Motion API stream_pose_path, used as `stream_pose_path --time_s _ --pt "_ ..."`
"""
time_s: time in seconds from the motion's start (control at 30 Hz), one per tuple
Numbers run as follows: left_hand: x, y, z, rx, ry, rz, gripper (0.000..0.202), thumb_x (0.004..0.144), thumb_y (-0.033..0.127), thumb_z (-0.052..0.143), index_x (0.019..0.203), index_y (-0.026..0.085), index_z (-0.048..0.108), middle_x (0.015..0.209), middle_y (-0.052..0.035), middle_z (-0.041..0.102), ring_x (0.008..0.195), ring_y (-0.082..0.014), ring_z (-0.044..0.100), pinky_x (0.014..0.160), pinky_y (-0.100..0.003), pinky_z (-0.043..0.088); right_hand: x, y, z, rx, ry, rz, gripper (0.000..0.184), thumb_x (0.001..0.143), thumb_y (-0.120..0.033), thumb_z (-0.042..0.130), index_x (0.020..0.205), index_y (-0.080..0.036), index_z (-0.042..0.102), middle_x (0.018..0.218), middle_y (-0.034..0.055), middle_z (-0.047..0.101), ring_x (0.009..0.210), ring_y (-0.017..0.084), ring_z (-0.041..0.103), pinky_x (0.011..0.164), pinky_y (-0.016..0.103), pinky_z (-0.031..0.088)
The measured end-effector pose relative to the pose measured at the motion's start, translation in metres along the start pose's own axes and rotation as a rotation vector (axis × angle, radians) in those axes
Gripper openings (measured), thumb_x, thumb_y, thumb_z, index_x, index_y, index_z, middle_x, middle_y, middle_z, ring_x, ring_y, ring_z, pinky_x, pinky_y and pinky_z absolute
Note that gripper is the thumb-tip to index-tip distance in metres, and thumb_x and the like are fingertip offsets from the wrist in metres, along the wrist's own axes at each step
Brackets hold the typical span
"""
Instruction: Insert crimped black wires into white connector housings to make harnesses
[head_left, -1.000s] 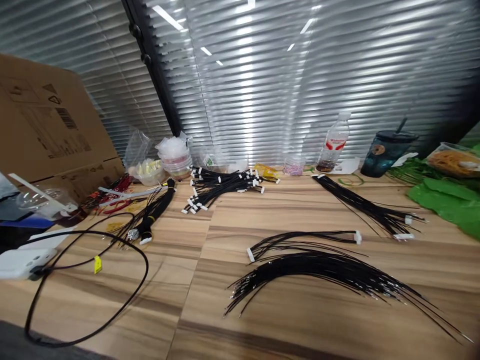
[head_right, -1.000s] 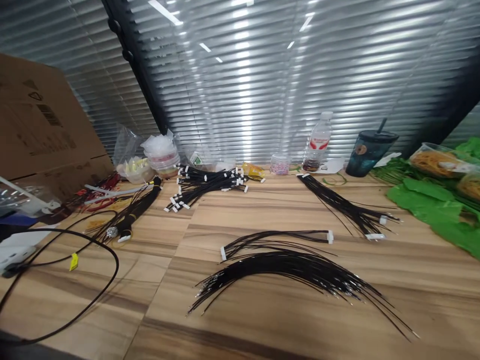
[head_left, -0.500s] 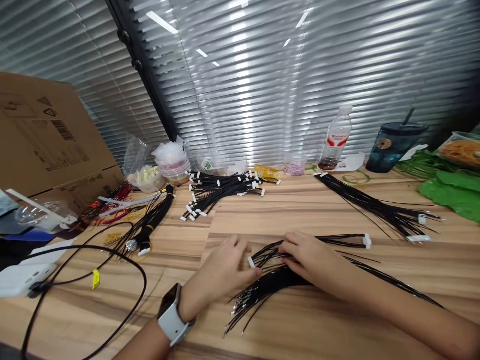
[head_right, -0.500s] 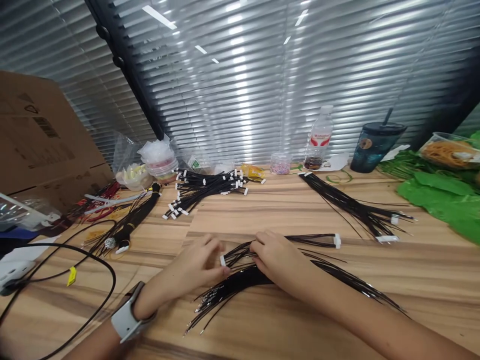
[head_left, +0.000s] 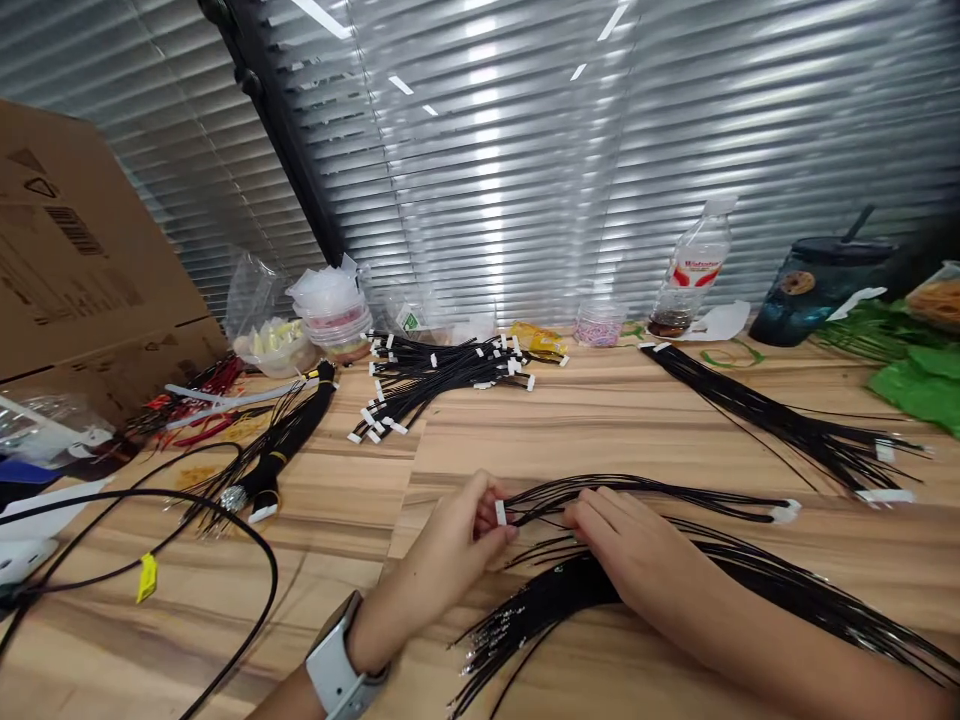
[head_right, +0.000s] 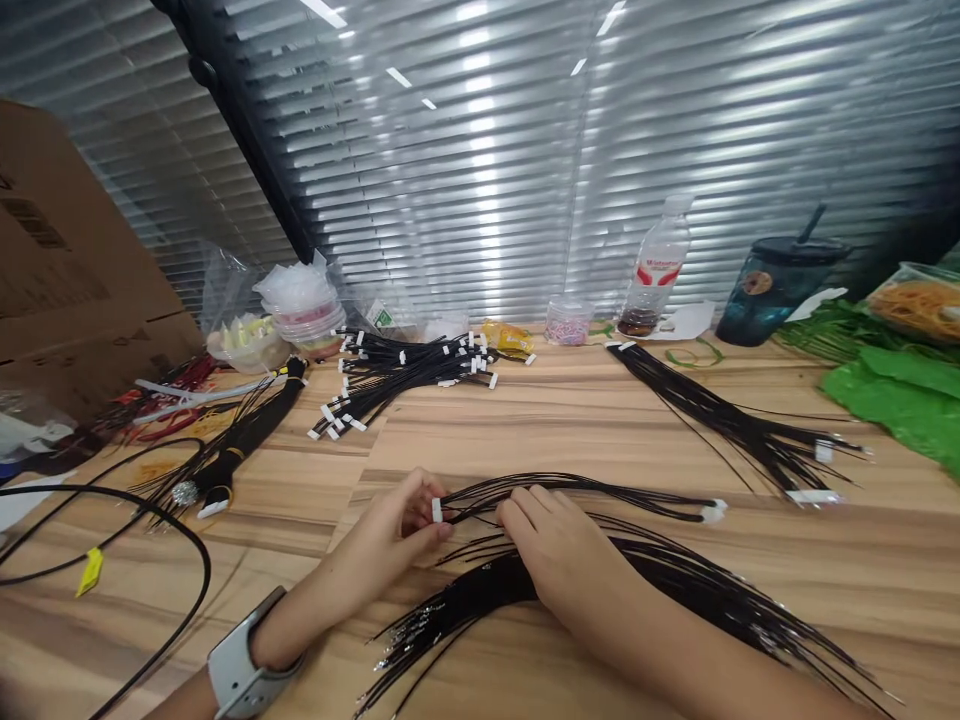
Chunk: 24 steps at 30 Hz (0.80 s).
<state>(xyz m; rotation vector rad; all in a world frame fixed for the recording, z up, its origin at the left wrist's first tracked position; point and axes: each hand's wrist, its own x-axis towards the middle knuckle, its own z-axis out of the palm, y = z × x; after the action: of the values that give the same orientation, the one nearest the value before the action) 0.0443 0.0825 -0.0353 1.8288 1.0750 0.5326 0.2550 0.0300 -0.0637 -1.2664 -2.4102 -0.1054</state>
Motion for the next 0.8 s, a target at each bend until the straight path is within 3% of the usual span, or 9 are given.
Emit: stream_pose_path --time_s 0.2,0.33,0.43,0.53,0.8 --pt "0.004 -0.006 0.002 -0.349 0.028 -0.092 0.027 0.072 0.019 0.064 0.096 0.019 0.050 0.073 0.0031 0.055 0.070 -0.0117 0.054 0.067 -0.025 0.042 0.004 0.003 0.000 0.100 0.149 0.076 0.018 0.089 -0.011 0.036 0.082 -0.018 0.051 0.079 0.0054 0.055 0.071 0.017 0.051 0.062 0.028 0.045" --pt "0.001 0.000 0.005 -0.556 -0.009 -0.114 0.029 0.072 0.018 0.066 0.098 0.019 0.053 0.086 -0.0012 0.061 0.089 -0.0147 0.058 0.078 -0.027 0.043 0.008 -0.004 -0.011 0.182 0.326 0.106 0.018 0.090 -0.013 0.037 0.088 -0.017 0.054 0.082 0.0058 0.055 0.070 0.014 0.053 0.060 0.024 0.046" --pt "-0.004 0.005 0.012 -0.607 -0.048 -0.108 0.026 0.074 0.017 0.065 0.098 0.019 0.054 0.090 -0.0017 0.062 0.089 -0.0127 0.057 0.079 -0.026 0.043 0.008 -0.011 -0.011 0.209 0.319 0.064 0.018 0.090 -0.014 0.039 0.091 -0.017 0.057 0.077 0.0038 0.055 0.064 0.011 0.051 0.053 0.020 0.043" --pt "-0.008 0.005 0.021 -0.599 -0.052 -0.095 0.024 0.078 0.015 0.062 0.100 0.020 0.055 0.088 -0.0003 0.061 0.085 -0.0107 0.056 0.077 -0.024 0.043 0.006 -0.014 -0.004 0.212 0.271 -0.006 0.018 0.090 -0.013 0.039 0.094 -0.015 0.057 0.078 0.0046 0.057 0.069 0.013 0.052 0.059 0.023 0.045" --pt "-0.008 0.002 0.026 -0.581 -0.070 -0.093 0.021 0.079 0.012 0.059 0.099 0.019 0.055 0.088 -0.0009 0.060 0.086 -0.0112 0.055 0.079 -0.024 0.042 0.000 -0.012 0.004 0.282 0.286 -0.011 0.014 0.090 -0.012 0.040 0.094 -0.014 0.054 0.080 0.0052 0.058 0.072 0.013 0.053 0.063 0.025 0.045"
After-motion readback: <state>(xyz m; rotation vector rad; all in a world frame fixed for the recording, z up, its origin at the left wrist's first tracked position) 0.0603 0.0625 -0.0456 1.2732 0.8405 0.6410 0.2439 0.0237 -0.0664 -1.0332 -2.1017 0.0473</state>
